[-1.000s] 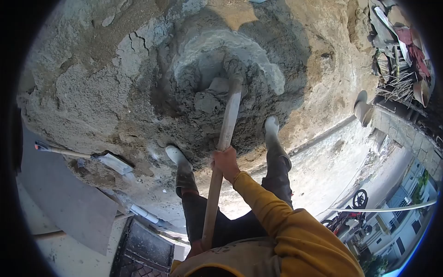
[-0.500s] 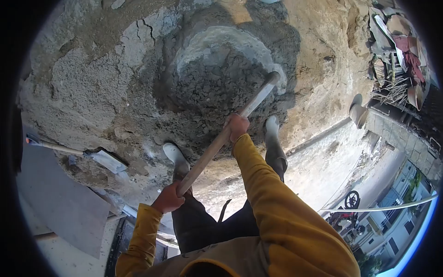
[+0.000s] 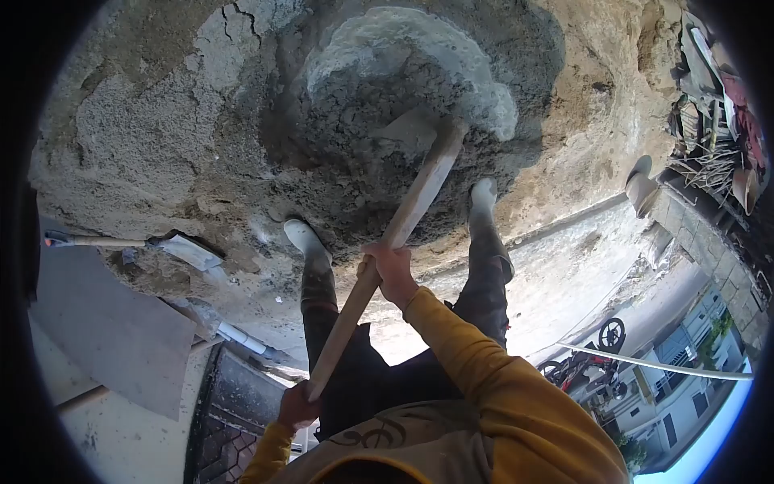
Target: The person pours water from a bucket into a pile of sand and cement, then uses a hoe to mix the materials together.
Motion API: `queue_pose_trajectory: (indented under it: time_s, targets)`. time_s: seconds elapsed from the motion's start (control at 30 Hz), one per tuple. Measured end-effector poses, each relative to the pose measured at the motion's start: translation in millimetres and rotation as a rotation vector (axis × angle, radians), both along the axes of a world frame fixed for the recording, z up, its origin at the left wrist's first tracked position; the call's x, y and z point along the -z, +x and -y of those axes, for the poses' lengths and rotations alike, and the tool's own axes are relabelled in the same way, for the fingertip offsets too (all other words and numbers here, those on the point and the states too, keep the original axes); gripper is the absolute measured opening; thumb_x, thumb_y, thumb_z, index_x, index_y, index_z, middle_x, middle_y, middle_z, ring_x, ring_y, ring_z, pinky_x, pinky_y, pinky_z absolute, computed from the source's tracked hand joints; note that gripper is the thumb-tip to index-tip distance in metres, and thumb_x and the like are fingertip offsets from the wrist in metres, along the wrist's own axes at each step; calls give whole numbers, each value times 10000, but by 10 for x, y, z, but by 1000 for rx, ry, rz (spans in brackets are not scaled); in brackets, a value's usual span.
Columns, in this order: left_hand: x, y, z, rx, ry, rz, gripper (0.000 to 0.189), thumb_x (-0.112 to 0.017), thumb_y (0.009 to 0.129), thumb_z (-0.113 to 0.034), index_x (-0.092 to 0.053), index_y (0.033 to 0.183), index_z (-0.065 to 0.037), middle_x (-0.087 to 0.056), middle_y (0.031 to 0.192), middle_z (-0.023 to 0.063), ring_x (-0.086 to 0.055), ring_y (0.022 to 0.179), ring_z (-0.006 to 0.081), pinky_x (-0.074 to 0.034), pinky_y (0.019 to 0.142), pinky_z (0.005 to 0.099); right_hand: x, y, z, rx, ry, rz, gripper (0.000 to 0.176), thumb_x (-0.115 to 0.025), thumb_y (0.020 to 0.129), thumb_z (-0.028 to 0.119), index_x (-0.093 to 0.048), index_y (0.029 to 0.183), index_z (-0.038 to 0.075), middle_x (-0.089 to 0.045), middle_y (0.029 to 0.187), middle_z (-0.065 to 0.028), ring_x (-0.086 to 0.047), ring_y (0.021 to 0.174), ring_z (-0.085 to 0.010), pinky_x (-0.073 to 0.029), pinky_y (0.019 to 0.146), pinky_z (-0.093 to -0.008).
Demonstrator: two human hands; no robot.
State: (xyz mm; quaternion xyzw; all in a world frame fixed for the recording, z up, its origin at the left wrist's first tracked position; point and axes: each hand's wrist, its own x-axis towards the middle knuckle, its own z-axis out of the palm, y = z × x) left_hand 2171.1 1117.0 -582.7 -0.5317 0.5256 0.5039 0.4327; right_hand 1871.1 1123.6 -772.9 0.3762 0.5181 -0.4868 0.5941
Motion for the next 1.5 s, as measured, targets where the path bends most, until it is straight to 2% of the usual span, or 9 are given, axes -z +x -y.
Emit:
queue_pose_trajectory:
  time_s: [0.13, 0.27, 0.47, 0.67, 0.93, 1.07, 1.27, 1.37, 1.5]
  targets:
    - [591, -1030, -160, -296, -73, -203, 361, -658, 705, -175, -597, 1005, 16, -647, 838, 222, -650, 804, 354, -512, 717, 407, 661, -796, 545, -251, 26, -196, 150, -648, 751, 34, -500, 769, 11, -506, 610, -78, -540, 469, -215, -459, 428, -357]
    - [909, -1391, -338, -423, -104, -282, 327, -650, 702, -157, -596, 977, 11, -643, 827, 222, -645, 794, 365, -513, 705, 419, 488, -1245, 721, -302, -62, -395, 120, -638, 761, 60, -536, 714, 19, -519, 603, -65, -534, 457, -204, -459, 438, -362]
    - [1962, -1790, 281, -5, -607, -363, 305, -666, 693, -144, -547, 968, -86, -647, 809, 159, -632, 759, 366, -506, 654, 454, 936, -1971, 1348, -162, -196, -466, 100, -601, 794, 86, -528, 828, 26, -515, 648, -59, -557, 573, -211, -488, 545, -379]
    - [1264, -1815, 284, 141, -442, -205, 299, -623, 685, -114, -497, 945, -38, -620, 747, 192, -618, 714, 401, -498, 638, 469, 1827, -1362, 1022, -239, -92, -244, 97, -597, 806, 103, -523, 798, 40, -519, 659, -55, -555, 565, -206, -496, 537, -373]
    - [162, -1111, -942, -9, -194, -80, 302, -638, 655, -176, -528, 930, -117, -625, 781, 156, -618, 744, 382, -495, 656, 470, 406, -541, -169, -193, 42, -268, 100, -595, 715, -16, -498, 733, 1, -517, 601, -81, -529, 448, -193, -447, 411, -330]
    - [309, -1192, -907, 0, -253, -230, 252, -644, 653, -159, -544, 881, -117, -620, 749, 128, -624, 711, 349, -497, 619, 455, 62, -1061, -282, -100, 73, -362, 101, -592, 702, -26, -498, 718, 6, -512, 589, -82, -529, 440, -195, -437, 400, -327]
    - [1735, -2104, 371, 259, -453, -503, 289, -660, 640, -109, -555, 909, -95, -627, 775, 139, -622, 720, 349, -492, 614, 438, 1398, -2221, 41, 48, 79, -487, 92, -559, 775, 93, -504, 715, 50, -493, 578, -70, -518, 491, -221, -464, 492, -368]
    - [1369, -1627, 576, 400, -478, -378, 265, -644, 643, -93, -545, 890, -92, -622, 764, 132, -620, 696, 350, -492, 606, 441, 1700, -1447, -4, 131, -22, -163, 72, -549, 786, 97, -494, 754, 63, -482, 588, -65, -514, 505, -217, -467, 510, -370]
    - [978, -583, 594, 394, -397, -286, 254, -646, 662, -122, -533, 890, -113, -617, 715, 109, -619, 642, 339, -489, 567, 445, 1157, -283, 48, 266, 99, -110, 107, -590, 753, 31, -488, 776, 57, -494, 615, -70, -523, 513, -211, -466, 499, -368]
